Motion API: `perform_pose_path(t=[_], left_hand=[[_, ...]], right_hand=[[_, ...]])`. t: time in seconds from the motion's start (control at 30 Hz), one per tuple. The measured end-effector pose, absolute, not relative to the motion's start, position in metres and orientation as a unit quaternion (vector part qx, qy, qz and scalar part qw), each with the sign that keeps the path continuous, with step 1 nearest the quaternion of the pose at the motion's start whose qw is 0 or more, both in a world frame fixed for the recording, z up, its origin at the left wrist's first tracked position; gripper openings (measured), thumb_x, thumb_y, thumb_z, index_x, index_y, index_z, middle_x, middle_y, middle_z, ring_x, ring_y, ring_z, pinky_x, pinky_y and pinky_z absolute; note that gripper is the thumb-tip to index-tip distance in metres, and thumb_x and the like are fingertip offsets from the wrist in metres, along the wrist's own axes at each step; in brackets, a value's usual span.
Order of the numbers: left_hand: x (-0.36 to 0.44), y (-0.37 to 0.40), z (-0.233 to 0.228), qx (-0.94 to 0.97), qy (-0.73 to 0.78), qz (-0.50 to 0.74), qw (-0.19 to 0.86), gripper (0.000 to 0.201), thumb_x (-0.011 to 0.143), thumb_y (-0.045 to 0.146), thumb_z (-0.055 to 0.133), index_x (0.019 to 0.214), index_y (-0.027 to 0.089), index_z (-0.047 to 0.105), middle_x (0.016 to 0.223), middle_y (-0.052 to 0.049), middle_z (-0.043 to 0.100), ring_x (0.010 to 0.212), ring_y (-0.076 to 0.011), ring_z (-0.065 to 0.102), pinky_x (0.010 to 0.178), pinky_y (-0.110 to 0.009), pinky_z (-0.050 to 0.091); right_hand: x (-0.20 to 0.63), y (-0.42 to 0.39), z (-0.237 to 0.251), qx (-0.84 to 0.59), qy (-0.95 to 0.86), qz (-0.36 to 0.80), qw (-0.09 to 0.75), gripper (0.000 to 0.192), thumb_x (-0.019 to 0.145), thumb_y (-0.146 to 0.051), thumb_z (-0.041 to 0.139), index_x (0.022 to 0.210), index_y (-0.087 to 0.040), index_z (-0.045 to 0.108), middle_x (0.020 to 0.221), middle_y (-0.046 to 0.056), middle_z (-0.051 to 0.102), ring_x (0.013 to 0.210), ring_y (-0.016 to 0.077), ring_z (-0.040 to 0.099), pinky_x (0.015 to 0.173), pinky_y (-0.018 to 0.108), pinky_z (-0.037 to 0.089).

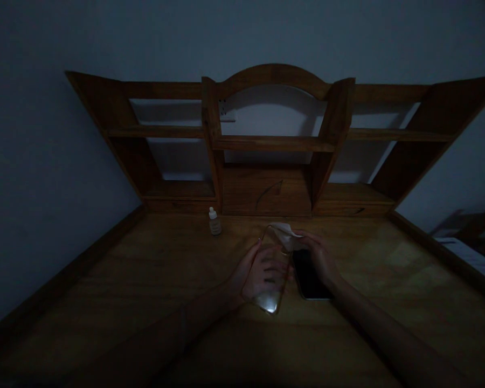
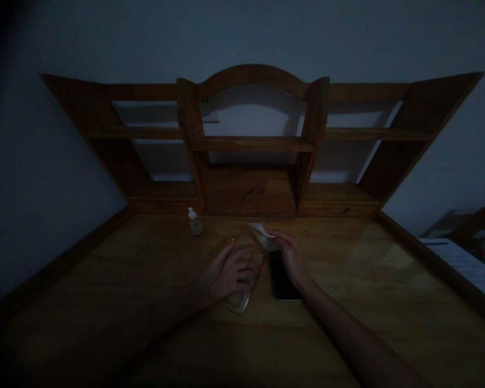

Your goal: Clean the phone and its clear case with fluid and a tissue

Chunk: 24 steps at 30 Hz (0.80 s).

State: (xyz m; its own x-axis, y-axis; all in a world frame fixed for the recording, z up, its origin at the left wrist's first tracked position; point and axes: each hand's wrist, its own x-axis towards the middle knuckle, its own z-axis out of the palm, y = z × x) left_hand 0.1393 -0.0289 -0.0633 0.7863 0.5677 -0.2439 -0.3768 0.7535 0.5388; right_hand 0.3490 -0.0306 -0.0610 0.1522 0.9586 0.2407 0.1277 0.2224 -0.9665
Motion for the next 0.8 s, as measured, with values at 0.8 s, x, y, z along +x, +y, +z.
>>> perform_pose_path(t=[0.8], left_hand=[[0.126,-0.017,-0.060,0.172,0.161,0.355,0.905,0.048,0.091,0.057,0.045,0.122,0.022,0.057,0.109,-0.014,0.065,0.093,-0.0245,0.066,0.077,-0.036,0.050]], right_hand=[[0.334,-0.034,-0.067,-0.494,-0.399,0.476,0.609,0.030,0.079,-0.036,0.066,0.104,-0.022,0.074,0.102,0.003,0.077,0.095,0.0293,0.071,0.083,0.041,0.057]])
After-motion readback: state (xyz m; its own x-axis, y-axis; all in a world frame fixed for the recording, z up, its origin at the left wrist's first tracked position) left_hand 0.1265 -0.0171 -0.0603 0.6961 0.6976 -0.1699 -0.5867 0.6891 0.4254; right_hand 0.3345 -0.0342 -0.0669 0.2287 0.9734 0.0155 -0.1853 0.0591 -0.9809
